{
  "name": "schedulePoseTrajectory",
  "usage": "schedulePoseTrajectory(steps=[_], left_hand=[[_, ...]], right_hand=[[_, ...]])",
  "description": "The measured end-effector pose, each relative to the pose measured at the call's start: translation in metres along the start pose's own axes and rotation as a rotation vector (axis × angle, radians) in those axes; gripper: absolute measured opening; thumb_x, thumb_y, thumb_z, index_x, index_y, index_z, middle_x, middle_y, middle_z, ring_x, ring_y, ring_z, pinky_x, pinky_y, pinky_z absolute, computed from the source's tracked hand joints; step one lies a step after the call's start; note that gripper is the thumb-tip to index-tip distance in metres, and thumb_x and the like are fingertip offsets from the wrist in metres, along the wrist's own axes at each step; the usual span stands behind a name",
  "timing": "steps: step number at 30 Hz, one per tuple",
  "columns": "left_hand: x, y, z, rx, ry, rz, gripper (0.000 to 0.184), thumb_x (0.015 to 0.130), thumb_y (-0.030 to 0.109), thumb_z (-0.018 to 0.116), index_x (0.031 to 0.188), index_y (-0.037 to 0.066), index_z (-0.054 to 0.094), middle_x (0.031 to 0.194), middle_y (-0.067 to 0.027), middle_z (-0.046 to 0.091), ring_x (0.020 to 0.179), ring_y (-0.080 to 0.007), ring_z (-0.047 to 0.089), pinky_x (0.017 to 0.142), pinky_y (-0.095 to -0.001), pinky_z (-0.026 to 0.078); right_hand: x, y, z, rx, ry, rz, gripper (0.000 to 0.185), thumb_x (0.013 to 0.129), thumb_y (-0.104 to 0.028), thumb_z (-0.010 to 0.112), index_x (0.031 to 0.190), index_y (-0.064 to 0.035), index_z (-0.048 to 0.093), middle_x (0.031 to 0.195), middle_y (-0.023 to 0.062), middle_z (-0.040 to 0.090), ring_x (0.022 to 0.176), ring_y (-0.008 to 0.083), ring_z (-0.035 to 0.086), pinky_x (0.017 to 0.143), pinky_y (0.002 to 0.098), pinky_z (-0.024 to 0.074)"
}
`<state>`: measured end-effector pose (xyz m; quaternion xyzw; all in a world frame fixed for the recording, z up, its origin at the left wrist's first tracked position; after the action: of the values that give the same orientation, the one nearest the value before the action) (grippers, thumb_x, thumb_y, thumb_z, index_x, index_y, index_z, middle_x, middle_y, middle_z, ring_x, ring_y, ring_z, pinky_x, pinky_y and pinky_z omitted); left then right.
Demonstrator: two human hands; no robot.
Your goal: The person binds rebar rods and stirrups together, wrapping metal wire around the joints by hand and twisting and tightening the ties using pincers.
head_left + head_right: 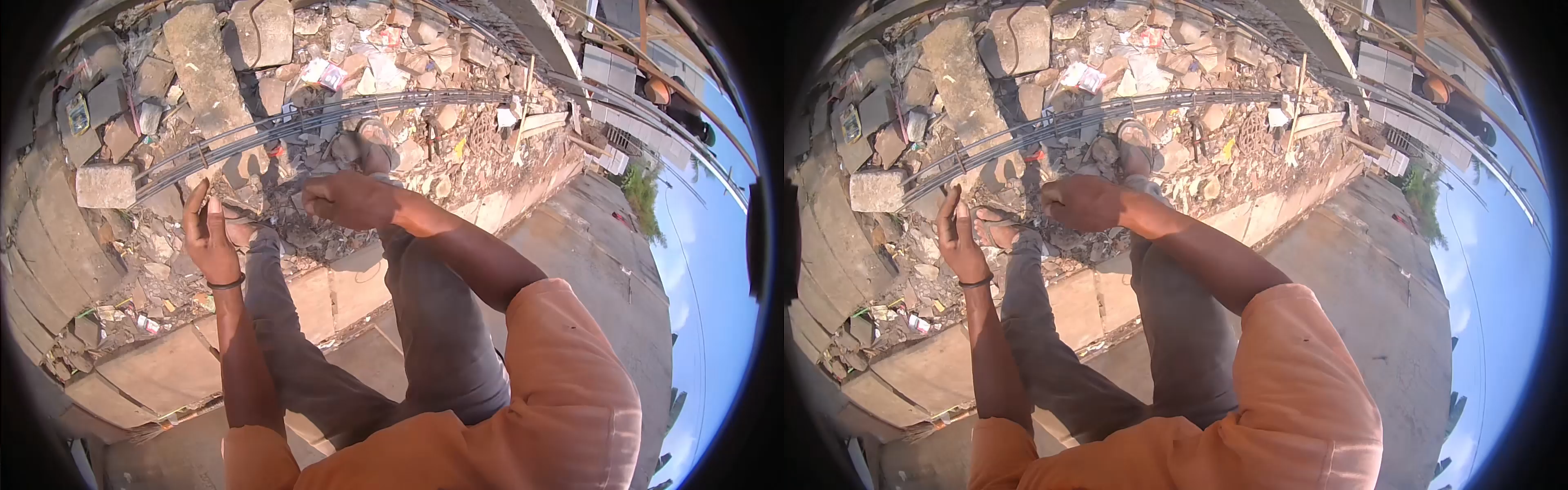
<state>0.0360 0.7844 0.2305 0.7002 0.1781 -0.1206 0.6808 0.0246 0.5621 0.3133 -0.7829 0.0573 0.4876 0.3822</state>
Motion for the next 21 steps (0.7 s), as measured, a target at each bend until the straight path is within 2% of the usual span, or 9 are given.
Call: schedulePoseTrajectory(steps=[4,7,8,11,13,15,17,19,21], left_hand=[[-0.033,0.041,0.011,0.364,-0.576,0.239,0.016,0.091,0.01,0.063,0.104,0.002,0.067,0.093,-0.0119,0.067,0.089,-0.0177,0.062,0.081,-0.0292,0.047],[-0.039,0.042,-0.001,0.386,-0.559,-0.213,0.014,0.092,0.014,0.063,0.097,0.002,0.069,0.081,-0.0122,0.067,0.079,-0.0189,0.062,0.073,-0.0311,0.049],[-0.036,0.037,-0.006,0.454,-0.498,-0.023,0.017,0.092,0.016,0.064,0.096,0.001,0.068,0.075,-0.0085,0.065,0.069,-0.017,0.06,0.065,-0.0305,0.048],[-0.032,0.031,-0.011,0.391,-0.493,-0.057,0.017,0.095,0.018,0.062,0.093,0.002,0.067,0.066,0.0027,0.053,0.055,-0.0049,0.04,0.049,-0.0238,0.034],[-0.033,0.026,-0.011,0.348,-0.566,-0.218,0.016,0.094,0.018,0.062,0.094,0.003,0.067,0.07,0.0003,0.057,0.061,-0.0071,0.046,0.055,-0.0251,0.038],[-0.031,0.026,-0.021,0.334,-0.577,-0.452,0.016,0.093,0.017,0.063,0.095,0.001,0.067,0.081,-0.0094,0.068,0.073,-0.014,0.061,0.067,-0.0293,0.048],[-0.033,0.031,-0.01,0.386,-0.542,-0.099,0.018,0.094,0.02,0.062,0.091,0.003,0.066,0.068,-0.0004,0.057,0.055,-0.0057,0.044,0.05,-0.0241,0.038],[-0.035,0.033,-0.008,0.405,-0.471,0.112,0.015,0.092,0.016,0.064,0.091,0.002,0.065,0.079,-0.0099,0.066,0.064,-0.0176,0.059,0.06,-0.0294,0.047],[-0.038,0.032,-0.005,0.438,-0.408,0.033,0.012,0.09,0.013,0.065,0.095,0.003,0.066,0.086,-0.0129,0.068,0.077,-0.0288,0.066,0.068,-0.0344,0.051]], right_hand=[[0.003,-0.015,0.017,0.031,0.025,-0.152,0.018,0.09,-0.015,0.053,0.096,-0.0007,0.061,0.089,0.0181,0.064,0.083,0.0349,0.062,0.074,0.0418,0.0467],[0.001,-0.023,0.01,0.121,0.037,-0.149,0.016,0.087,-0.013,0.054,0.095,-0.0005,0.062,0.084,0.019,0.064,0.08,0.0364,0.062,0.073,0.0421,0.0469],[0.003,-0.02,0.011,0.13,0.062,-0.16,0.017,0.088,-0.014,0.054,0.094,-0.0007,0.063,0.082,0.0178,0.064,0.078,0.0341,0.063,0.073,0.0416,0.047],[0.012,-0.011,0.01,0.242,0.062,-0.084,0.018,0.089,-0.017,0.056,0.094,-0.002,0.065,0.077,0.0131,0.064,0.072,0.0256,0.062,0.071,0.0388,0.0468],[0.014,-0.014,0.003,0.43,-0.057,0.117,0.019,0.09,-0.019,0.057,0.096,-0.0038,0.067,0.075,0.0087,0.064,0.071,0.0176,0.06,0.069,0.0353,0.0462],[0.024,0.002,0.005,0.484,-0.144,0.025,0.021,0.09,-0.02,0.059,0.1,-0.0049,0.069,0.076,0.0019,0.062,0.067,0.0103,0.054,0.064,0.0303,0.0444],[0.025,0.014,0.012,0.524,-0.203,0.03,0.02,0.09,-0.017,0.06,0.102,-0.0039,0.07,0.079,0.0,0.064,0.067,0.0086,0.051,0.06,0.0262,0.0421],[0.025,0.012,0.007,0.691,-0.366,0.189,0.02,0.09,-0.015,0.06,0.104,-0.002,0.069,0.084,-0.0006,0.065,0.065,0.0069,0.048,0.059,0.024,0.0406],[0.031,0.018,0.011,0.679,-0.359,0.111,0.019,0.092,-0.012,0.057,0.105,-0.0022,0.067,0.085,-0.0013,0.064,0.065,0.0049,0.046,0.059,0.022,0.0389]])
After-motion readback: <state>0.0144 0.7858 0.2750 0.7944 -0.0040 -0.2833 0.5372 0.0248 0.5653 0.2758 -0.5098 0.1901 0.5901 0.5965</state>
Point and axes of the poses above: each hand's wrist, its own x-axis towards the middle knuckle, its own z-axis out of the palm, y = z × x, the point moved 3 cm from there along x, towards the middle knuckle
